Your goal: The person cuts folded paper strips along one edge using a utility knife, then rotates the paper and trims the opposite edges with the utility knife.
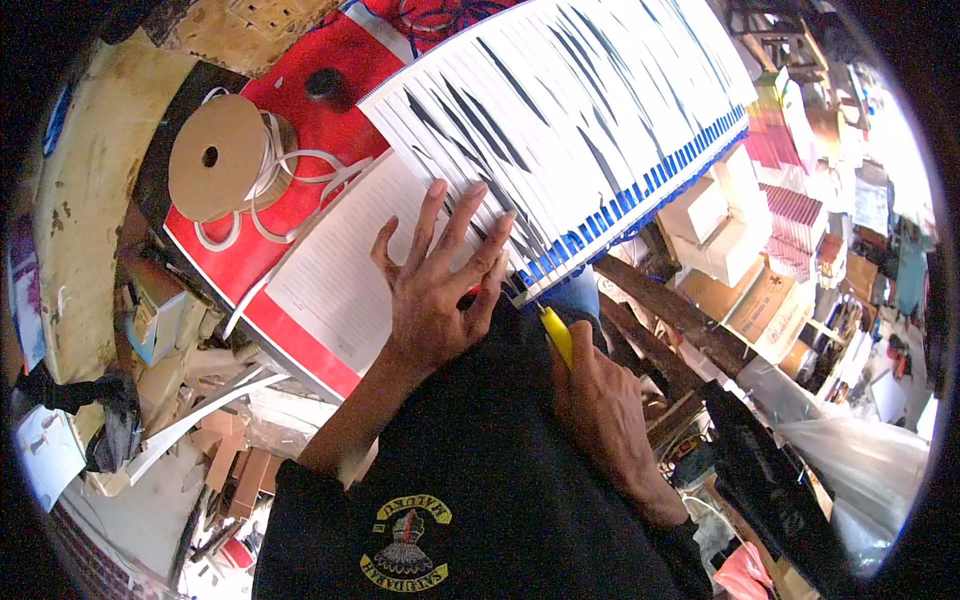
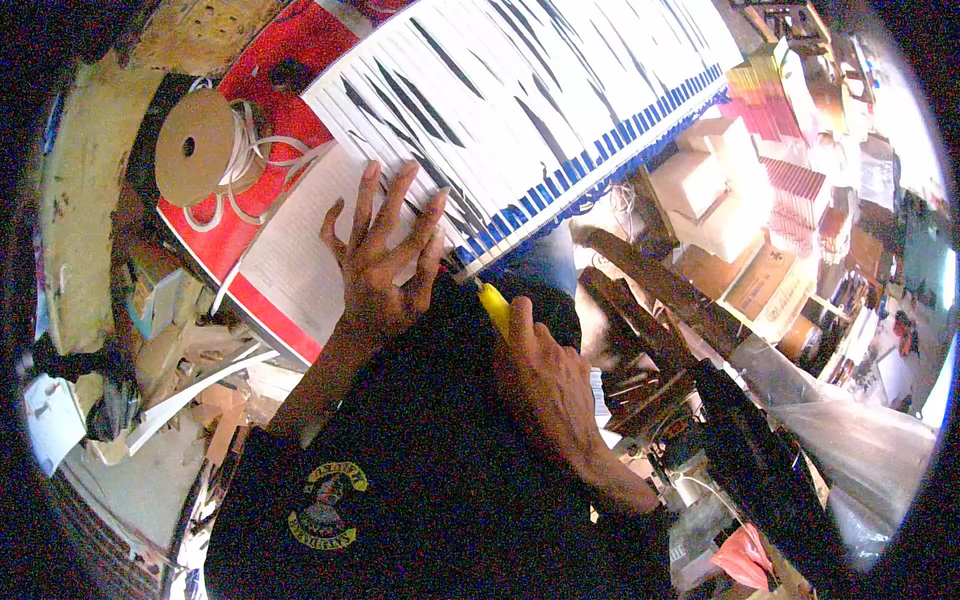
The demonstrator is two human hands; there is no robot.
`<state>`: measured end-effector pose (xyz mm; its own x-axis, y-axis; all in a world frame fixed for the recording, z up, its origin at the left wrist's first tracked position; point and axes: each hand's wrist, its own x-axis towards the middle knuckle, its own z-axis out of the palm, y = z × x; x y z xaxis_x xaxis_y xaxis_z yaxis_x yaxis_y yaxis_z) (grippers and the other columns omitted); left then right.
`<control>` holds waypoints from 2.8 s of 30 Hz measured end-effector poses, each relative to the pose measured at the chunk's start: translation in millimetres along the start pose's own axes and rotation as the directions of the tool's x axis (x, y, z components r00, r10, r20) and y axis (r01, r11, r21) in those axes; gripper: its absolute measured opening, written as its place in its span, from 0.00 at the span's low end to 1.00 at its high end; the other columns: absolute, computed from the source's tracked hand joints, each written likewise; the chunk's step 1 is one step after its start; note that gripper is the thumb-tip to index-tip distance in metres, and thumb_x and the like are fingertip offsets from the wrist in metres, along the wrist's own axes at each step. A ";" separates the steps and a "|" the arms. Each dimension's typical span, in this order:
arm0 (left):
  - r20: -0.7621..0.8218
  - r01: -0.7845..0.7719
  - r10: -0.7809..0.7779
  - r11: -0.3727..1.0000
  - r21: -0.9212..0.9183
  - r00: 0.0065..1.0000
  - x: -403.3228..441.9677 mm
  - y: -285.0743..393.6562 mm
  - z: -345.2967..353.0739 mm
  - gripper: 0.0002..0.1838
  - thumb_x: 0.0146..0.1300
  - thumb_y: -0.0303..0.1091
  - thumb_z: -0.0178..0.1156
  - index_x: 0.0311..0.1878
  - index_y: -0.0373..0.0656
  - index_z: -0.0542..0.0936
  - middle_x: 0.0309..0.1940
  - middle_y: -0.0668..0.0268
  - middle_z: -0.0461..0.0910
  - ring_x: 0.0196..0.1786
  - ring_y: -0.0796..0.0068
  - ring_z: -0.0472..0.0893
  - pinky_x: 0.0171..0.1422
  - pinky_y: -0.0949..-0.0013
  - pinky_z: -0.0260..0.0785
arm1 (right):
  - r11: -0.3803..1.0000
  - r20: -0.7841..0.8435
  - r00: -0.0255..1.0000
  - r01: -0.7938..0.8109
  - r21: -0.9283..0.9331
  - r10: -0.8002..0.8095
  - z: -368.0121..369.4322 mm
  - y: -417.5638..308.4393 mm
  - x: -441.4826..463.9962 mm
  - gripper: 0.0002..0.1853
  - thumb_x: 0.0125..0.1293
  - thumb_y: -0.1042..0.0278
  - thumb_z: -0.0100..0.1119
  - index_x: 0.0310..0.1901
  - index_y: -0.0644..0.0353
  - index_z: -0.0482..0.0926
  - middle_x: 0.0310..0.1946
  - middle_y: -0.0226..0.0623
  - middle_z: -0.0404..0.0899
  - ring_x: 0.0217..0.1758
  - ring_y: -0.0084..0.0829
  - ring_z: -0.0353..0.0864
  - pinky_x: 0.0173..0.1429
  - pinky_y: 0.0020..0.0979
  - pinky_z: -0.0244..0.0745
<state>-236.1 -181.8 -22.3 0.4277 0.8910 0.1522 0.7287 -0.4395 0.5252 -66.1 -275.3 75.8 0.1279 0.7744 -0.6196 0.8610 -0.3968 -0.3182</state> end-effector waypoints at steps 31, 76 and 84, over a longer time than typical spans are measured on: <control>0.043 -0.032 0.037 0.994 -0.103 0.998 -0.7 -10.6 0.6 0.24 0.75 0.45 0.52 0.72 0.63 0.77 0.80 0.62 0.64 0.84 0.53 0.55 0.79 0.40 0.33 | 0.999 0.052 0.998 -0.022 0.036 0.020 1.9 -0.9 -5.8 0.13 0.78 0.58 0.54 0.47 0.57 0.65 0.25 0.55 0.79 0.29 0.61 0.82 0.31 0.56 0.72; -0.028 -0.049 0.052 0.995 0.090 0.998 54.3 67.4 19.8 0.39 0.75 0.59 0.46 0.80 0.43 0.60 0.82 0.56 0.56 0.83 0.58 0.54 0.78 0.29 0.46 | 0.906 -0.077 0.981 0.136 -0.401 -0.181 -165.1 55.5 -26.6 0.20 0.67 0.68 0.60 0.60 0.59 0.76 0.58 0.56 0.73 0.45 0.59 0.82 0.49 0.54 0.78; 0.001 -0.068 0.068 0.997 -0.044 0.998 51.3 68.8 19.7 0.46 0.70 0.62 0.54 0.79 0.37 0.59 0.80 0.50 0.56 0.82 0.50 0.56 0.78 0.30 0.47 | 0.947 -0.326 0.889 0.312 -0.080 -0.320 -210.2 28.4 30.6 0.16 0.74 0.66 0.59 0.59 0.63 0.78 0.40 0.48 0.84 0.33 0.40 0.85 0.38 0.40 0.79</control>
<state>-153.5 -168.5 5.1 0.4767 0.8590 0.1868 0.6737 -0.4934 0.5502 65.7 -159.3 198.6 -0.0014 0.9766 -0.2151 0.8943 -0.0950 -0.4373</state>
